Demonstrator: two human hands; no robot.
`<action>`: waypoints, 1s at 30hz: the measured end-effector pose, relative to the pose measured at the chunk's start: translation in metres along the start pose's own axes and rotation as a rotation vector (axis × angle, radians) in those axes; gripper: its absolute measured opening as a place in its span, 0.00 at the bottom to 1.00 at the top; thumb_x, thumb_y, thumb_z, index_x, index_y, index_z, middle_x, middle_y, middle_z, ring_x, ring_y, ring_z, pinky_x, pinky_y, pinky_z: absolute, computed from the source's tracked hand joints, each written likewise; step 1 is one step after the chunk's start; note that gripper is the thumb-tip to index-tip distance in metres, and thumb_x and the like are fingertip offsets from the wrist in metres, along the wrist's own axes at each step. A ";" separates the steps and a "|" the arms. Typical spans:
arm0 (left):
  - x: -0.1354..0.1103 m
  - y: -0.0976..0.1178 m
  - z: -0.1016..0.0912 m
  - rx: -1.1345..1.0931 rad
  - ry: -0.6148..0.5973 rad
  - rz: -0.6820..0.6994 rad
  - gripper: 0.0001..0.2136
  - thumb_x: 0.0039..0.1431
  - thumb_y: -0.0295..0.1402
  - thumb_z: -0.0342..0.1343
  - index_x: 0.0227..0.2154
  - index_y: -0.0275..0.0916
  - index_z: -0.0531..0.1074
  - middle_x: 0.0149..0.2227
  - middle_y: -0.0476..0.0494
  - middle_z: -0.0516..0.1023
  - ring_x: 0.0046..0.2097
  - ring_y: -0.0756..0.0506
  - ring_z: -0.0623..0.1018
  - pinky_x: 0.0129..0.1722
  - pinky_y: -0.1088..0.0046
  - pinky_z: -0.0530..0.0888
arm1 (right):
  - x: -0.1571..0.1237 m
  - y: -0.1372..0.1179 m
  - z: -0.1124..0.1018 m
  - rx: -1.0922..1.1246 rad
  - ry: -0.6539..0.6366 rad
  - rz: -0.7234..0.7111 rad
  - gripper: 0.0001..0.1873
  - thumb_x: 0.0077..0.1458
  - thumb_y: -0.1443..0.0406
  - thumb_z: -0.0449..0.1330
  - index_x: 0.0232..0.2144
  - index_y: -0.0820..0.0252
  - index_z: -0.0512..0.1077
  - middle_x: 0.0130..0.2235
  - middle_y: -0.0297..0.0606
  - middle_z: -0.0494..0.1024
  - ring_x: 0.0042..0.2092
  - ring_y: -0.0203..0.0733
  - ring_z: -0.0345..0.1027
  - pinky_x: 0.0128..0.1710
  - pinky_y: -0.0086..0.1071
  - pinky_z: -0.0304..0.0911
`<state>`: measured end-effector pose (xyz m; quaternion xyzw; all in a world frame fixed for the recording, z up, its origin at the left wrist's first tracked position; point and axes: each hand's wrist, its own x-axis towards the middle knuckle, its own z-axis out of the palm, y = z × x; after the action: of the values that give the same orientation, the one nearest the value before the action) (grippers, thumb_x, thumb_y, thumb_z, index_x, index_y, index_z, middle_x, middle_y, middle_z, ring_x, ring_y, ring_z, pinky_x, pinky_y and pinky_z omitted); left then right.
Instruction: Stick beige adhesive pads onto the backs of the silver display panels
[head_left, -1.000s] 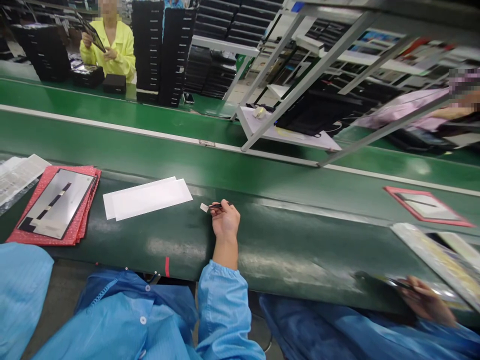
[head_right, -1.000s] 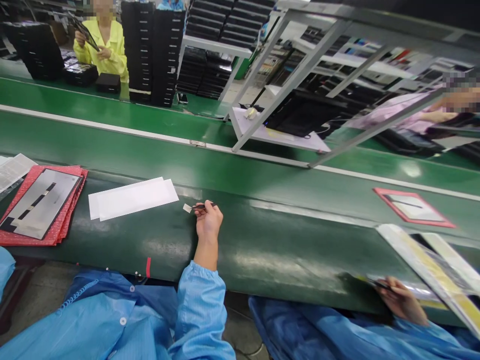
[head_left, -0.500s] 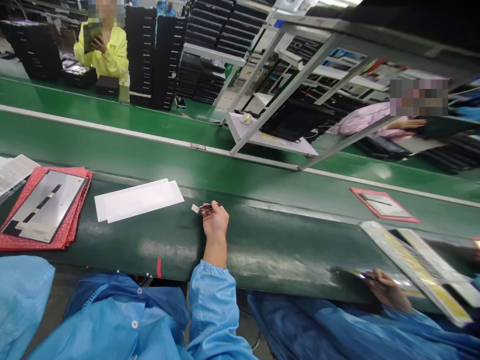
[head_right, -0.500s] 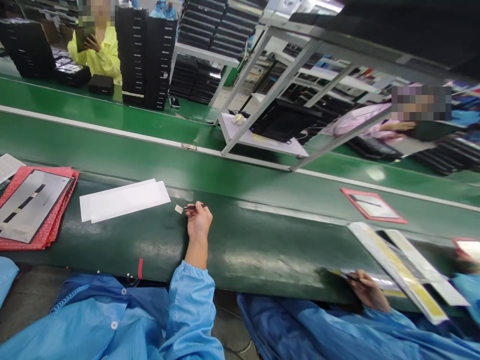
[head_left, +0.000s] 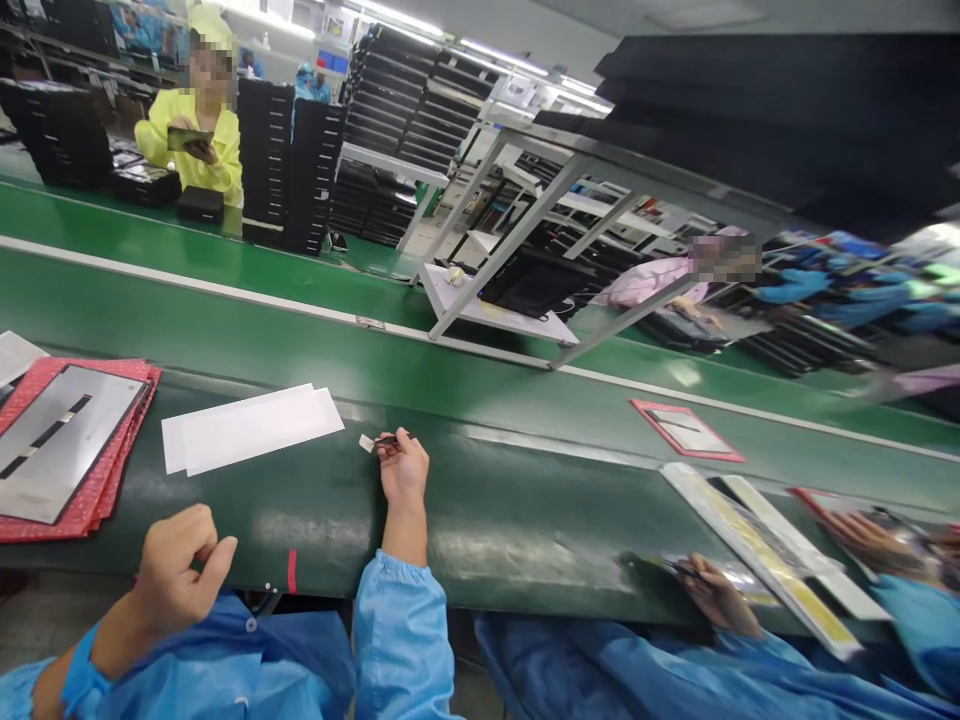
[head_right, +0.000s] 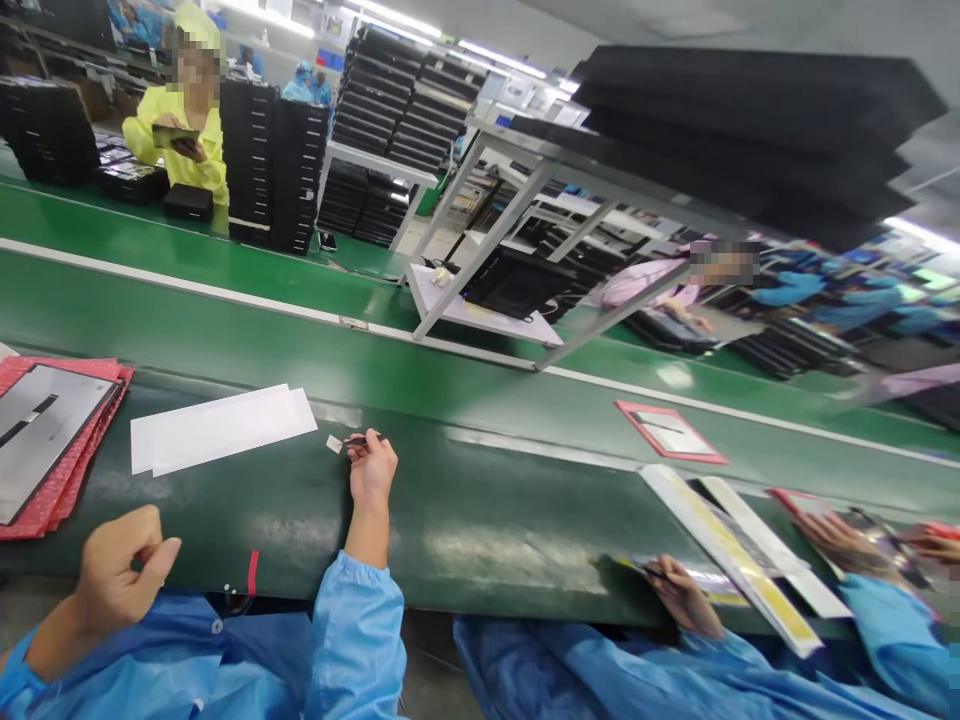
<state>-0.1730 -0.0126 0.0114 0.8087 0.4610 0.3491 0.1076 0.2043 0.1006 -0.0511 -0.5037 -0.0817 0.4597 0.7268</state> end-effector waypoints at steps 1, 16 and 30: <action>0.004 -0.003 0.010 0.005 0.010 0.029 0.23 0.74 0.37 0.46 0.20 0.41 0.55 0.21 0.52 0.58 0.24 0.52 0.62 0.27 0.71 0.62 | 0.000 0.000 0.000 0.001 -0.003 0.000 0.12 0.74 0.62 0.60 0.43 0.69 0.68 0.37 0.38 0.72 0.34 0.32 0.68 0.31 0.21 0.64; -0.010 -0.014 0.056 0.470 -0.027 0.292 0.19 0.73 0.30 0.50 0.22 0.44 0.67 0.22 0.51 0.69 0.26 0.45 0.71 0.29 0.62 0.58 | -0.002 0.000 0.001 -0.002 0.011 0.010 0.08 0.73 0.65 0.58 0.45 0.68 0.67 0.37 0.38 0.72 0.34 0.33 0.68 0.30 0.21 0.63; -0.010 -0.015 0.058 0.463 -0.009 0.293 0.19 0.72 0.29 0.50 0.22 0.44 0.67 0.22 0.50 0.69 0.26 0.45 0.71 0.29 0.63 0.59 | 0.000 0.003 0.000 -0.002 -0.004 -0.006 0.09 0.71 0.64 0.60 0.43 0.67 0.66 0.37 0.38 0.72 0.35 0.33 0.69 0.30 0.21 0.63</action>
<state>-0.1484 -0.0043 -0.0432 0.8713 0.4062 0.2429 -0.1296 0.2029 0.1009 -0.0535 -0.5030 -0.0853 0.4585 0.7277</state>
